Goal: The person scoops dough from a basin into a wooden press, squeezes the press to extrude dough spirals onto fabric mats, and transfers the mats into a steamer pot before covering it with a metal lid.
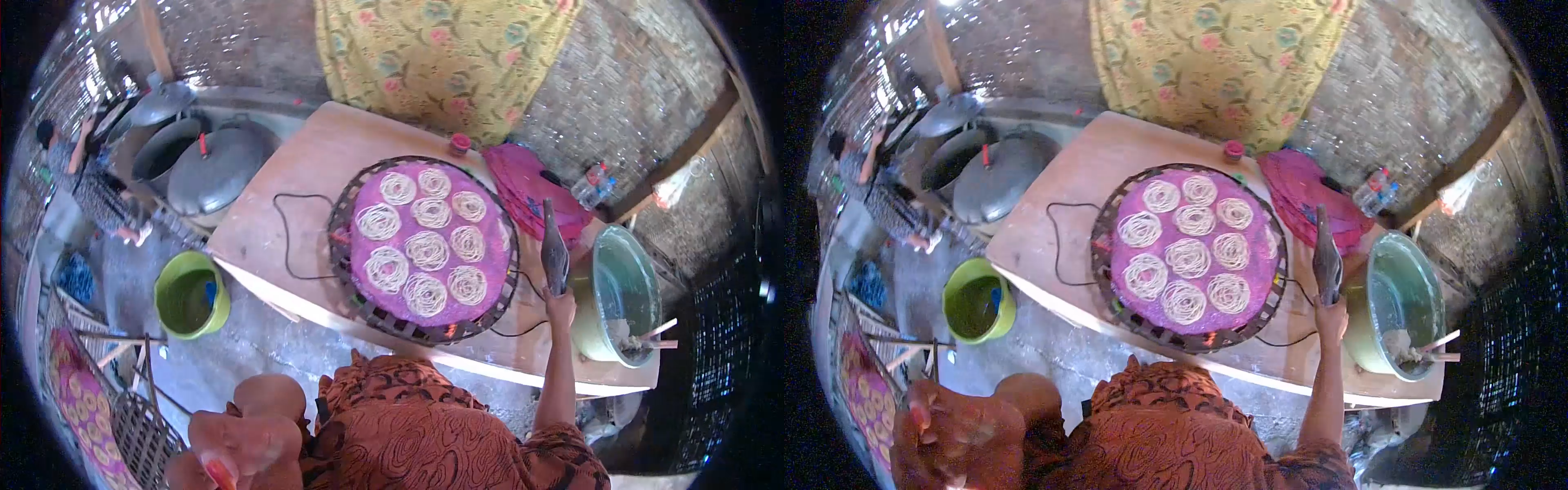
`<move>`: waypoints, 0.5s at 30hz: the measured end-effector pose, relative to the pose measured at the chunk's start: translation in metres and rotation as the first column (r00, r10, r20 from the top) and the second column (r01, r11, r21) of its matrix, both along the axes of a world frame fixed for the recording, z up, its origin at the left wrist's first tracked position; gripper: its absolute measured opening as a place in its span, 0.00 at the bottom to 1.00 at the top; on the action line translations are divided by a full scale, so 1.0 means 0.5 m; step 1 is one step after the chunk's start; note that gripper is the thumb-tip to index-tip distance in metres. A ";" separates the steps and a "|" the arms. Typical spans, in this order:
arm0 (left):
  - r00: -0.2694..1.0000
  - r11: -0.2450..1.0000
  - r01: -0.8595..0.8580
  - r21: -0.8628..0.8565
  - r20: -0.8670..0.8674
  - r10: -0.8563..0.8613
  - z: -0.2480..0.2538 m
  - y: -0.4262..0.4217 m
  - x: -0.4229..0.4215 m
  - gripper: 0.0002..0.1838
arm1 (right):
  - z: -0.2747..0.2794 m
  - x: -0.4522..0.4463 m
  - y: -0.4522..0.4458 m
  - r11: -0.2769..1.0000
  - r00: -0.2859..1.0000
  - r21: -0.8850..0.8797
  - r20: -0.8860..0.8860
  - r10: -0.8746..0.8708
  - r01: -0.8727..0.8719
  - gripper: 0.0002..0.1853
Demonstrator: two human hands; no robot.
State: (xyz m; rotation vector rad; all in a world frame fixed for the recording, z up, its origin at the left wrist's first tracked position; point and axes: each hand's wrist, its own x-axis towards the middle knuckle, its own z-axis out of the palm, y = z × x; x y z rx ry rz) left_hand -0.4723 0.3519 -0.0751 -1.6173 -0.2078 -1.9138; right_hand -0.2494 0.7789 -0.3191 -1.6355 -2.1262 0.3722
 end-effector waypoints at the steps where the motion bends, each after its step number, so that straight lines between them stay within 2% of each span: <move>1: 1.000 1.000 -0.016 0.027 0.018 0.016 0.000 -0.015 0.010 0.18 | -0.009 -0.010 0.013 0.998 0.995 0.006 0.083 -0.055 0.055 0.32; 2: 0.999 0.999 -0.044 0.030 0.013 0.044 -0.017 -0.055 0.034 0.18 | -0.016 -0.024 0.029 0.994 0.981 0.020 0.160 -0.110 0.108 0.34; 3: 0.958 0.966 -0.128 -0.225 0.223 0.179 -0.045 -0.112 0.072 0.15 | -0.028 -0.031 0.043 0.994 0.971 0.063 0.217 -0.098 0.087 0.35; 4: 0.909 0.926 -0.160 -0.341 0.316 0.273 -0.051 -0.130 0.080 0.13 | -0.035 -0.046 0.054 0.996 0.976 0.065 0.206 -0.071 0.059 0.35; 5: 0.848 0.869 -0.171 -0.464 0.380 0.370 -0.058 -0.149 0.089 0.11 | -0.041 -0.054 0.062 0.992 0.967 0.070 0.225 -0.115 0.102 0.35; 7: 0.946 0.932 -0.163 -0.323 0.217 0.241 -0.045 -0.136 0.062 0.06 | -0.083 -0.040 0.107 0.988 0.945 0.085 0.289 -0.152 0.132 0.40; 9: 0.949 0.951 -0.175 -0.256 0.214 0.232 -0.022 -0.131 0.075 0.06 | -0.092 -0.031 0.119 0.994 0.964 0.002 0.242 -0.106 0.108 0.39; 11: 0.950 0.961 -0.206 -0.184 0.200 0.241 -0.001 -0.128 0.084 0.07 | -0.143 -0.001 0.180 0.995 0.941 0.095 0.336 -0.049 0.018 0.41; 13: 0.932 0.946 -0.281 -0.163 0.189 0.309 0.016 -0.122 0.082 0.07 | -0.124 -0.003 0.202 0.984 0.918 0.174 0.384 -0.100 0.035 0.41; 15: 0.907 0.921 -0.356 -0.158 0.179 0.381 0.020 -0.113 0.076 0.07 | -0.069 -0.033 0.207 0.940 0.937 0.333 0.303 -0.174 0.067 0.40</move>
